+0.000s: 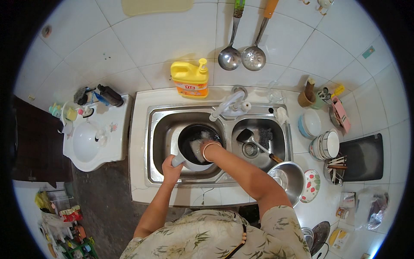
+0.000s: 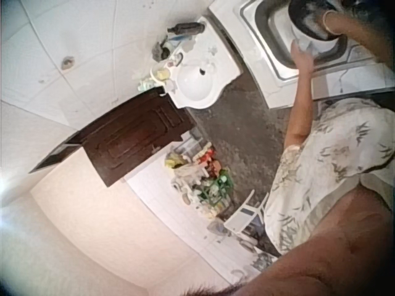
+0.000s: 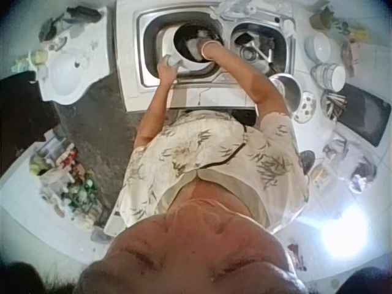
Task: The person washes a metal bowl, a small electric pot, and a large pot in a double-basin kitchen sink. They use a sponge to scrub the items and rinse them under running water. The person also handles a ladle and a strainer, rinsing them in the sink. The electric pot is placed on the counter and plugged in.
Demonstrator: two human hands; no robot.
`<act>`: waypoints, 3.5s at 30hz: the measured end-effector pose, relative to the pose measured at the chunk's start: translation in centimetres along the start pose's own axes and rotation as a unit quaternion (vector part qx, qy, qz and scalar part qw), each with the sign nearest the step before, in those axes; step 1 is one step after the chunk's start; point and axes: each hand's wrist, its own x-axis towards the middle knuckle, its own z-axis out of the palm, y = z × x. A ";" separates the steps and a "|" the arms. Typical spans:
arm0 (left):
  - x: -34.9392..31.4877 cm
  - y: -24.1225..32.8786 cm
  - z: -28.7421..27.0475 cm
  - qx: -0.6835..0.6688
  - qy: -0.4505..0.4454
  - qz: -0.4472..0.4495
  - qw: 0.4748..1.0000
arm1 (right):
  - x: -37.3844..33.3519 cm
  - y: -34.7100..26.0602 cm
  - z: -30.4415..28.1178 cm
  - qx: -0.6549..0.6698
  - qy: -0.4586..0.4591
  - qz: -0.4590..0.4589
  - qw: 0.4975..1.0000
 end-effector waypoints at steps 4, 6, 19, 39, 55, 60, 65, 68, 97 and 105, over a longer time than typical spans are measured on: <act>-0.3 0.1 0.2 0.032 0.052 0.025 0.998 | -2.5 -1.9 -3.6 -0.030 -0.156 -0.045 0.986; -0.7 0.1 0.6 0.047 0.048 0.044 0.997 | -0.9 -0.8 -0.3 -0.084 -0.124 -0.231 0.961; 0.5 1.9 0.1 0.033 -0.005 0.116 0.993 | 0.3 -2.8 -4.7 0.811 0.125 0.100 0.563; 0.8 2.9 -2.3 0.040 0.045 0.062 0.996 | -10.4 3.6 -5.1 0.100 0.325 -0.054 0.939; 1.0 3.7 -2.2 0.006 -0.117 0.048 0.992 | -3.4 0.7 -7.2 0.183 0.393 -0.280 0.857; 0.3 3.4 -1.7 -0.006 -0.077 0.037 0.996 | -4.4 -1.0 -7.0 0.137 0.374 -0.286 0.871; -1.0 2.1 -0.9 -0.013 0.002 0.018 1.000 | -3.7 4.2 -2.9 0.248 0.303 0.007 0.920; -1.4 1.7 -1.0 0.017 0.067 0.009 0.998 | -5.7 4.0 -1.3 0.326 0.200 0.126 0.915; -1.7 -0.6 0.4 -0.030 0.059 0.001 0.998 | -0.5 11.2 2.8 0.191 0.174 0.256 0.932; -1.2 -0.1 -1.5 -0.116 0.098 -0.056 0.987 | -0.2 12.5 6.2 0.173 0.202 0.166 0.950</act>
